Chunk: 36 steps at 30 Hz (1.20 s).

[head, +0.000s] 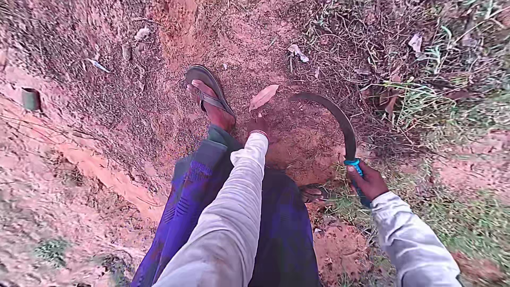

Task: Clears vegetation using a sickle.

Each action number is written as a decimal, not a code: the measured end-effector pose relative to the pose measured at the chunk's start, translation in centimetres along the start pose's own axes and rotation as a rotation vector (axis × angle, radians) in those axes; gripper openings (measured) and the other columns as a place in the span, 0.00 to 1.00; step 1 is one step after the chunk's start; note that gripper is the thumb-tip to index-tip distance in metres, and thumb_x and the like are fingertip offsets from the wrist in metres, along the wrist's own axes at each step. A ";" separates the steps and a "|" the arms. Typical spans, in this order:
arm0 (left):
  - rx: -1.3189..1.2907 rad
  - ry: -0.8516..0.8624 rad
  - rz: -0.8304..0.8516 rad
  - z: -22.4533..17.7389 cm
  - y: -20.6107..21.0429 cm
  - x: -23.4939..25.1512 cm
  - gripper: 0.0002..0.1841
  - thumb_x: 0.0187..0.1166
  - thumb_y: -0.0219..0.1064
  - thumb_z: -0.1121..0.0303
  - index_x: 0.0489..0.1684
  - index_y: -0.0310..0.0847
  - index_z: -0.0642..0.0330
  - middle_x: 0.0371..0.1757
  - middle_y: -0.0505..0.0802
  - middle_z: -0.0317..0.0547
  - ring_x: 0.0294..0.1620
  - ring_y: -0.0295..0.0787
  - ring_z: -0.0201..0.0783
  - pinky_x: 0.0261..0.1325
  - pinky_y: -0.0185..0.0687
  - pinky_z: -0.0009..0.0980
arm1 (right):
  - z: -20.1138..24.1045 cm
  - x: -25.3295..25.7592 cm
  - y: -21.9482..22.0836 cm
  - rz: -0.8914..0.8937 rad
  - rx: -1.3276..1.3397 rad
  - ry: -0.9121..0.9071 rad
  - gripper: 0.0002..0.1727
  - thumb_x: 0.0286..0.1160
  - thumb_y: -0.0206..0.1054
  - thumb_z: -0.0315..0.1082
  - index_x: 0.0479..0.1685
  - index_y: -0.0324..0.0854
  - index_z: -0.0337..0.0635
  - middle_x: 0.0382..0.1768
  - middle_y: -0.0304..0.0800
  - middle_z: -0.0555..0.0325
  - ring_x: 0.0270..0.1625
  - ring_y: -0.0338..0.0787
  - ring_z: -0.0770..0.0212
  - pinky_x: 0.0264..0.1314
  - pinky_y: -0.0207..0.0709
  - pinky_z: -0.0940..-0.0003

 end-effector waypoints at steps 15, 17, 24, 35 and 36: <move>0.408 0.149 0.096 0.0 -3.6 0.3 0.25 0.98 0.46 0.58 0.72 0.78 0.71 0.71 0.85 0.74 0.78 0.79 0.68 0.81 0.67 0.65 | 0.5 8.7 8.2 0.342 -0.304 0.082 0.32 0.92 0.57 0.47 0.77 0.70 0.23 0.61 0.83 0.19 0.66 0.84 0.26 0.73 0.68 0.34; 0.486 0.168 0.120 0.6 -3.2 -0.7 0.23 0.96 0.49 0.58 0.72 0.80 0.69 0.69 0.87 0.74 0.76 0.81 0.68 0.78 0.70 0.66 | -1.3 4.7 9.7 0.311 -0.290 0.150 0.32 0.91 0.58 0.48 0.75 0.72 0.24 0.58 0.86 0.21 0.65 0.86 0.26 0.72 0.70 0.34; 0.501 0.085 0.115 3.0 -2.4 -2.5 0.24 0.97 0.47 0.57 0.79 0.76 0.61 0.72 0.87 0.68 0.78 0.81 0.64 0.81 0.69 0.62 | -7.2 -10.3 7.0 -0.032 -0.152 0.138 0.36 0.82 0.59 0.51 0.62 0.78 0.16 0.28 0.88 0.27 0.29 0.90 0.29 0.38 0.79 0.32; 0.550 0.079 0.083 3.4 -3.1 -2.6 0.23 0.97 0.48 0.58 0.79 0.77 0.59 0.72 0.87 0.66 0.79 0.80 0.62 0.82 0.69 0.61 | 5.2 10.3 8.8 0.467 -0.556 0.057 0.36 0.90 0.53 0.58 0.79 0.71 0.35 0.63 0.84 0.24 0.70 0.83 0.27 0.72 0.69 0.31; 0.571 0.082 0.096 3.3 -3.3 -2.7 0.22 0.97 0.48 0.58 0.78 0.78 0.60 0.72 0.87 0.66 0.79 0.80 0.62 0.82 0.69 0.60 | 4.5 9.9 8.4 0.469 -0.589 0.071 0.37 0.90 0.53 0.59 0.82 0.69 0.35 0.64 0.84 0.23 0.71 0.82 0.25 0.72 0.69 0.30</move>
Point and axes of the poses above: each hand's wrist, its own x-axis towards the middle knuckle, its own y-axis out of the palm, z = x × y, the point moved 8 cm from there along x, towards the middle knuckle
